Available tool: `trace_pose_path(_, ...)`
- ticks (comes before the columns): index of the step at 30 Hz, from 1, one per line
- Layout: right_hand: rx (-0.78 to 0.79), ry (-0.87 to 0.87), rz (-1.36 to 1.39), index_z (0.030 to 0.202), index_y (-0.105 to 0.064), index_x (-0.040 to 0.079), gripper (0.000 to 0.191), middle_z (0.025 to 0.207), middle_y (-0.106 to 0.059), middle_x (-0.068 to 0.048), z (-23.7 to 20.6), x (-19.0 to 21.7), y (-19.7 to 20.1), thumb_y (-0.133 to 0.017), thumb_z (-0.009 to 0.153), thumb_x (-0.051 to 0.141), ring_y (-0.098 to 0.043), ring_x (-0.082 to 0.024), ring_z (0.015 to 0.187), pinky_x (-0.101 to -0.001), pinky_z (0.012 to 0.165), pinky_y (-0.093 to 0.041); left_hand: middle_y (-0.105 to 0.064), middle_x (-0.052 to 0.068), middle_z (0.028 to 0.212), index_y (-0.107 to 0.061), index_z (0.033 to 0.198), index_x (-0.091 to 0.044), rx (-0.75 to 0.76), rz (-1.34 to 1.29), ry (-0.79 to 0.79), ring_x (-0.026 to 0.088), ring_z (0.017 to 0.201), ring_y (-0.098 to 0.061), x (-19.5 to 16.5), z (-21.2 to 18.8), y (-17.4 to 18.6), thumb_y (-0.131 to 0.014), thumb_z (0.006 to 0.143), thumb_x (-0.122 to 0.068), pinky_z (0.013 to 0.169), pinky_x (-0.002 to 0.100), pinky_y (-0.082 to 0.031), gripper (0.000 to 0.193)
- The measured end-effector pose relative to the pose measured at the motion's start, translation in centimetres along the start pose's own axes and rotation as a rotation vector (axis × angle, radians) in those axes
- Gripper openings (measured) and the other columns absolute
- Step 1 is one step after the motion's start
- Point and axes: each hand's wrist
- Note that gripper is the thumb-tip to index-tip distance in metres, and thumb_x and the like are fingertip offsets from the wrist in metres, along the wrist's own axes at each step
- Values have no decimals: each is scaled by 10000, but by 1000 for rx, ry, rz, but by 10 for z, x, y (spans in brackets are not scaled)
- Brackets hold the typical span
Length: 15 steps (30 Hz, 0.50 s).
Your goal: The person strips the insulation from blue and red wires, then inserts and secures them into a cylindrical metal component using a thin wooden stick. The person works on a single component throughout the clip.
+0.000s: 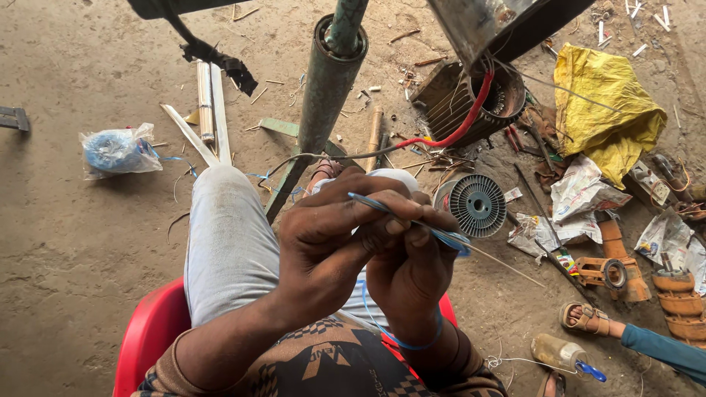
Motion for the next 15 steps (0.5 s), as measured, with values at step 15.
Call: trace_pose_path(15, -15, -31, 37, 1225, -636, 42, 153, 1106, -628, -118, 3, 9, -7, -680, 1094, 107, -664, -179, 1013, -282, 892, -567, -730, 120, 1149, -723, 1131, 8, 4, 38, -33, 164, 1067, -688, -6, 2, 2, -687, 982, 66, 925, 274, -547, 163)
Point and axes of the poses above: each hand's wrist, its own z-axis towards the middle knuckle, its own y-axis out of the back of the hand, x = y × z
